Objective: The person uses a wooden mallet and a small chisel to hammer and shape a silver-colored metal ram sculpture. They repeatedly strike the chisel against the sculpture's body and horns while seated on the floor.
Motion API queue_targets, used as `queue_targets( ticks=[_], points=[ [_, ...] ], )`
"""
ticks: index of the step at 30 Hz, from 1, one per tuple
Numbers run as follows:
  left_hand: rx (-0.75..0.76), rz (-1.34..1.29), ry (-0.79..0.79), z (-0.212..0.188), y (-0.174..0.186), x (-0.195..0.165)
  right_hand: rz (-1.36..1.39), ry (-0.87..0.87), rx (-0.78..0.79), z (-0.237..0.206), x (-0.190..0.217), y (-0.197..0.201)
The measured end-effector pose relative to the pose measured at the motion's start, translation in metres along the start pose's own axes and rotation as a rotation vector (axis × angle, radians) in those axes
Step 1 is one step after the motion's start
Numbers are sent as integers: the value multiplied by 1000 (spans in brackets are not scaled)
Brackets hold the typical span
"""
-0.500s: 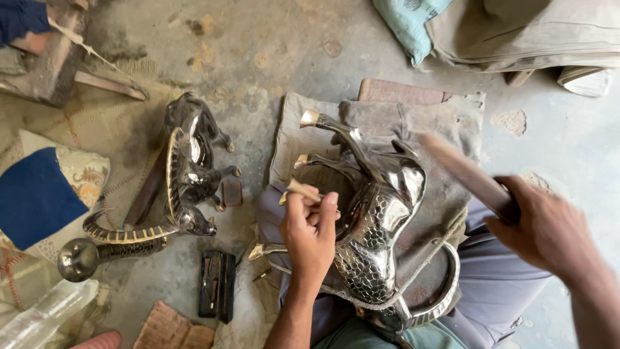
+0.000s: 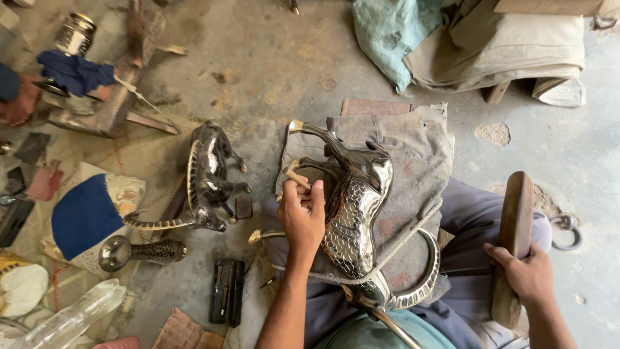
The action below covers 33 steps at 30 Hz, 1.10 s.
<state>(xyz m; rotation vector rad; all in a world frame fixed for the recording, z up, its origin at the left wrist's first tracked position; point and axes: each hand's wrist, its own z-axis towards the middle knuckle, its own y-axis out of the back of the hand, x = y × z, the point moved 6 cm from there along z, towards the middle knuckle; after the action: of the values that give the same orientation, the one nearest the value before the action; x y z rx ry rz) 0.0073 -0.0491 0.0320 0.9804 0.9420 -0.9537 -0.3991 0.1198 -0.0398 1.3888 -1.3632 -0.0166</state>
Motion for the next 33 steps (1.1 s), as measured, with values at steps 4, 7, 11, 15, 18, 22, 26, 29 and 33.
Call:
queue_targets(
  ticks=[4,7,11,15,18,22,26,29,33],
  points=[
    [-24,99,-96,-1,1,-11,-85,77,-51,-13,7,9],
    [-24,137,-117,0,3,-19,-100,119,-69,-21,9,11],
    [-20,154,-134,3,1,-27,-64,160,-77,-27,7,12],
    [-16,186,-161,0,-1,-30,-38,163,-69,-32,5,14],
    [-3,204,-156,-4,-3,-28,-28,177,-66,-34,3,18],
    [7,206,-142,-4,-9,-21,-10,116,-33,-27,-4,20],
    [-39,181,-163,-6,-11,-13,-57,145,-45,-17,-7,22],
    [-52,152,-186,2,-14,-6,-59,136,-43,-10,-13,20],
    [-78,259,-273,24,-22,0,-76,116,-29,0,-23,13]
  ],
)
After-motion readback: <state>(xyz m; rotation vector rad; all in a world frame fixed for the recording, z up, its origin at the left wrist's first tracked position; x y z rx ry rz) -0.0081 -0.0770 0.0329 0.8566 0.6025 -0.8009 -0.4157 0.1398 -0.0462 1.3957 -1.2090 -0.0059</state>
